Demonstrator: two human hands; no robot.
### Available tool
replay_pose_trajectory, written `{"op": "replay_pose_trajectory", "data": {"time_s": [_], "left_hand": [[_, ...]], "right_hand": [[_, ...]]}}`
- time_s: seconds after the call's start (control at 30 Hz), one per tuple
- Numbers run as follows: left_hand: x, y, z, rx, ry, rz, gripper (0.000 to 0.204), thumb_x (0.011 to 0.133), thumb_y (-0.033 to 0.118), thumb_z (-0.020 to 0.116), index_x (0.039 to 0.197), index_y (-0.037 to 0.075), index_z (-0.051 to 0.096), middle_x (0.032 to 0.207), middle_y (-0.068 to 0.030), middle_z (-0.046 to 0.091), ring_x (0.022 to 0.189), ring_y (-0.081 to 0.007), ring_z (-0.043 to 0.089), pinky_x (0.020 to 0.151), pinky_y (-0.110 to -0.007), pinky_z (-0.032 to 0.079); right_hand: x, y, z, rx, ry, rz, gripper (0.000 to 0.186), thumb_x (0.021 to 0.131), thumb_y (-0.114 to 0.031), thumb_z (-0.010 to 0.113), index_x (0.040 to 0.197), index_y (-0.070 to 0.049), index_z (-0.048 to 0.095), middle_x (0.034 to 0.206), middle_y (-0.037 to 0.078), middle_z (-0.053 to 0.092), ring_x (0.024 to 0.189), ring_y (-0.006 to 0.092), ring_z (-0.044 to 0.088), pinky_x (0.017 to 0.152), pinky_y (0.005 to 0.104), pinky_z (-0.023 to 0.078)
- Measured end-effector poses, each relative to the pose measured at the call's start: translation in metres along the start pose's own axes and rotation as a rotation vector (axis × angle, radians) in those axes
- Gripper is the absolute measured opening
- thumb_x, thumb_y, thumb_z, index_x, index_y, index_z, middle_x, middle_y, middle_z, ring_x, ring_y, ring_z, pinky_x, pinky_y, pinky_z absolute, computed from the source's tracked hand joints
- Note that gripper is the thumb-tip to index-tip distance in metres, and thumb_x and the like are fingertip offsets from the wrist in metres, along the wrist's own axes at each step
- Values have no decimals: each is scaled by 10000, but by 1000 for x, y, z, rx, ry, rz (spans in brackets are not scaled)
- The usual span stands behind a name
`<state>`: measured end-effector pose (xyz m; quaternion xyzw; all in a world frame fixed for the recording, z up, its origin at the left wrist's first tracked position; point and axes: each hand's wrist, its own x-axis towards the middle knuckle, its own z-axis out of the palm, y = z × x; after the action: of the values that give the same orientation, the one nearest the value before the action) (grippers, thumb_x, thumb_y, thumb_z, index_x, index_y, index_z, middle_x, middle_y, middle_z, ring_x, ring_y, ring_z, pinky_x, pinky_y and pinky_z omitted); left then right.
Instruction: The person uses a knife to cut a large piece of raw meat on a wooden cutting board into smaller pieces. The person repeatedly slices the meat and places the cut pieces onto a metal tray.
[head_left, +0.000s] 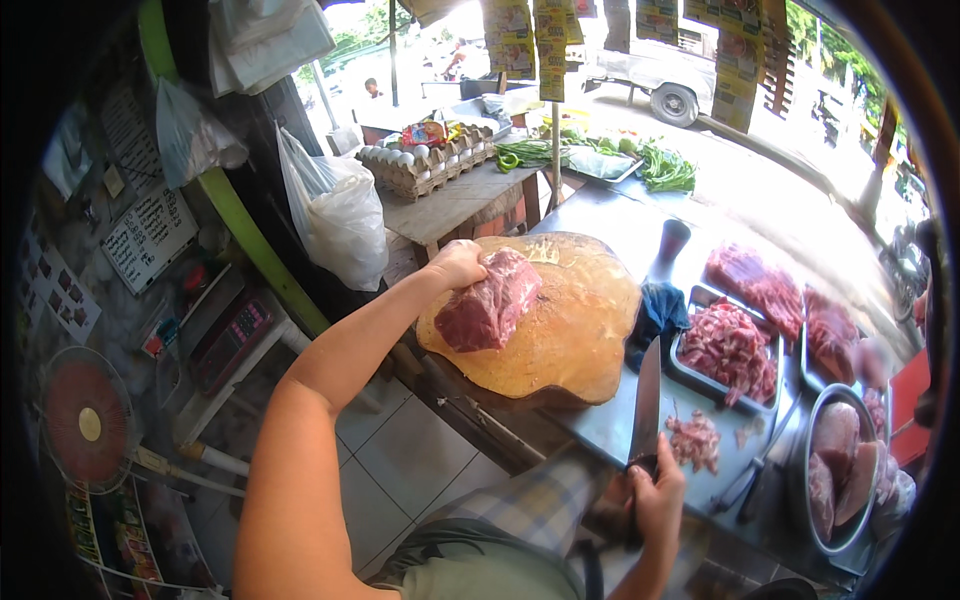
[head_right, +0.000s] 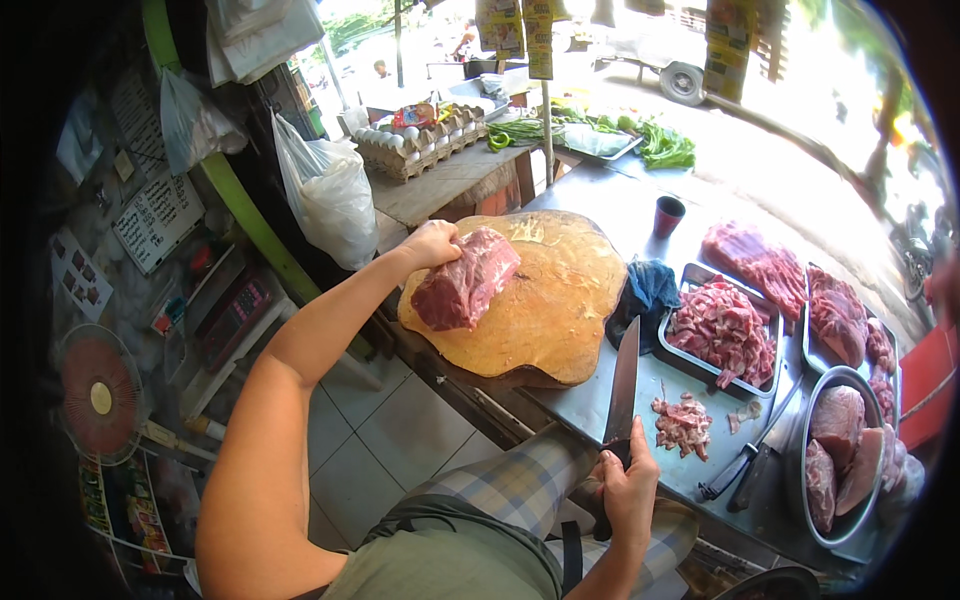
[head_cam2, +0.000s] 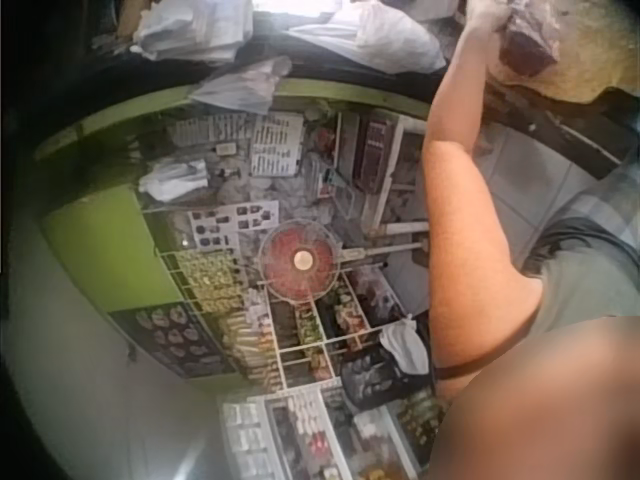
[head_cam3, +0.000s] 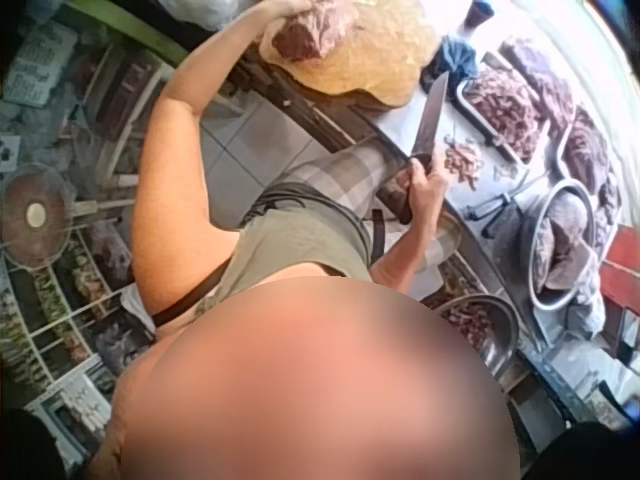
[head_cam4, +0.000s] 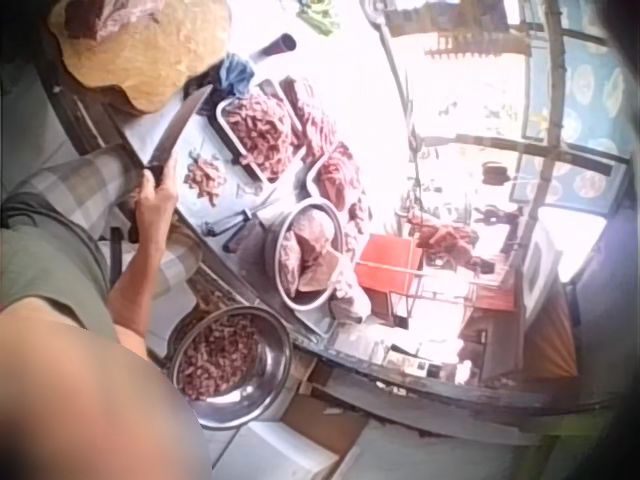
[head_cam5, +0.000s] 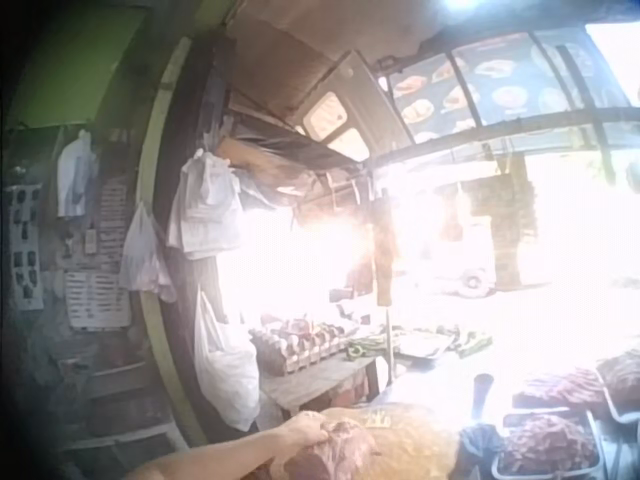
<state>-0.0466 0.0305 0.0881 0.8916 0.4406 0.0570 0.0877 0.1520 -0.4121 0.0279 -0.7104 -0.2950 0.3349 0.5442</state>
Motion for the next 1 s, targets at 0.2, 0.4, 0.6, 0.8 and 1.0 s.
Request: {"op": "replay_pose_trajectory", "data": {"time_s": [0.2,0.4,0.6,0.8,1.0], "left_hand": [[-20,-50,29,-974,-173,-347,184,886,84,634,992,-13,750,856,-88,720,696,-213,706,599,-392,594],[-43,-31,25,-1022,-234,-265,176,924,119,611,1005,-8,701,910,-109,735,764,-215,739,658,-407,651],[-58,-1,36,-1246,-248,-349,189,938,104,617,1044,-45,662,1020,-144,708,858,-236,731,658,-398,661],[-60,17,55,-1331,-175,-244,204,967,99,605,1076,-63,663,991,-170,713,821,-268,736,635,-368,651],[-60,8,50,-1276,-259,-192,240,999,190,640,1116,-16,678,969,-154,749,774,-192,742,636,-308,636]], "right_hand": [[4,-3,6,-17,-10,-18,720,921,89,593,1594,7,350,738,18,582,557,72,516,468,255,427],[9,-7,19,-37,-42,-45,716,927,90,590,1597,-4,355,746,9,554,542,68,487,465,266,426],[16,-6,40,-108,-53,-223,731,921,99,586,1604,-23,355,807,1,574,571,61,496,512,242,436],[10,-21,49,-111,-95,-175,708,928,92,590,1594,-38,386,836,-6,589,577,50,494,513,220,416],[19,-51,74,-221,-108,-362,696,907,62,630,1562,18,399,1286,290,676,1086,295,712,966,373,511]]}}
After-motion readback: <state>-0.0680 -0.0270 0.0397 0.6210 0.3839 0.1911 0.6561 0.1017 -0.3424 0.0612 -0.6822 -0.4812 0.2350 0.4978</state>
